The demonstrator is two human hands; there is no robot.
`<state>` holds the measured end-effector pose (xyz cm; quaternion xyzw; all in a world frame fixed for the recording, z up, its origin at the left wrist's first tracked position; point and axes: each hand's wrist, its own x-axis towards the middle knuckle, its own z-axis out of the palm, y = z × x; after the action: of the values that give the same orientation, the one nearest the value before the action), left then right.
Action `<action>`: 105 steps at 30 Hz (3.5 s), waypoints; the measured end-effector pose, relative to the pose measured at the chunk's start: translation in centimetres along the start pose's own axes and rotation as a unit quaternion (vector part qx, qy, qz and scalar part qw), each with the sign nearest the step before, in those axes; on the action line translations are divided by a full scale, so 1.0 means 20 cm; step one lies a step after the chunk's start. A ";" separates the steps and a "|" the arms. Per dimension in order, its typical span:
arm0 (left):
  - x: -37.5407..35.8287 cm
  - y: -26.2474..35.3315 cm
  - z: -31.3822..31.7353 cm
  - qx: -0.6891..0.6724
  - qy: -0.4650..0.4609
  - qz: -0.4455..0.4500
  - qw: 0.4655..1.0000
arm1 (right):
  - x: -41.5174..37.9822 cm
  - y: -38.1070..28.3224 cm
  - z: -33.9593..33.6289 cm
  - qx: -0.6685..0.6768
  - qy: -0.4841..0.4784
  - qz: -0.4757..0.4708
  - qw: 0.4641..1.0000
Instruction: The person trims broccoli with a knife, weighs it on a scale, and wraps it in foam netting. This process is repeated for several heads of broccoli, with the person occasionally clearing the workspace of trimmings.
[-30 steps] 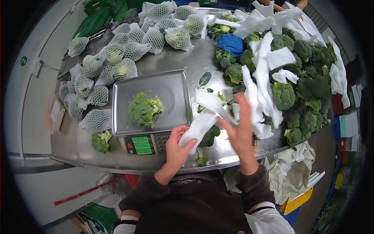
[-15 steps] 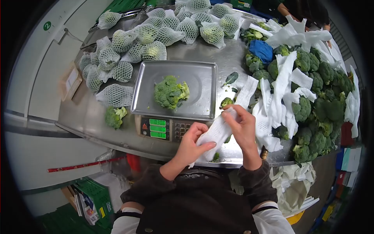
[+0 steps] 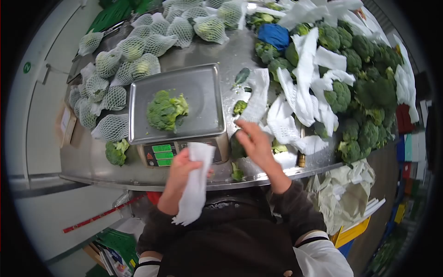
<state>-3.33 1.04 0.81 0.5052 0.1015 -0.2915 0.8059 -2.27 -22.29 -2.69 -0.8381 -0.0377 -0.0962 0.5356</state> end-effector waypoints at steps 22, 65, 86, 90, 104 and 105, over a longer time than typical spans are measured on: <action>-0.09 0.01 -0.17 -0.017 0.113 0.103 0.988 | -0.25 0.14 -0.26 -0.147 -0.186 0.169 0.957; 0.44 0.58 -0.47 0.539 0.246 0.071 0.802 | 0.30 -0.16 0.40 0.255 -0.040 0.099 0.961; 0.20 0.36 -0.25 0.337 0.083 0.190 0.918 | 0.21 -0.25 0.33 0.143 -0.019 -0.045 0.989; 0.23 0.34 -0.29 0.391 0.108 0.180 0.896 | 0.16 -0.25 0.33 0.142 -0.006 -0.041 0.989; 0.24 0.56 0.05 0.681 0.104 0.315 0.653 | 0.17 -0.24 0.31 0.174 0.030 -0.008 0.984; 0.23 0.57 0.08 0.681 0.102 0.315 0.654 | 0.16 -0.26 0.30 0.250 0.022 0.032 0.967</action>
<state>6.69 1.66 7.97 0.9405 -0.2087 0.0457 0.2642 0.67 -14.82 0.06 -0.6757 -0.0219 -0.0850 0.7319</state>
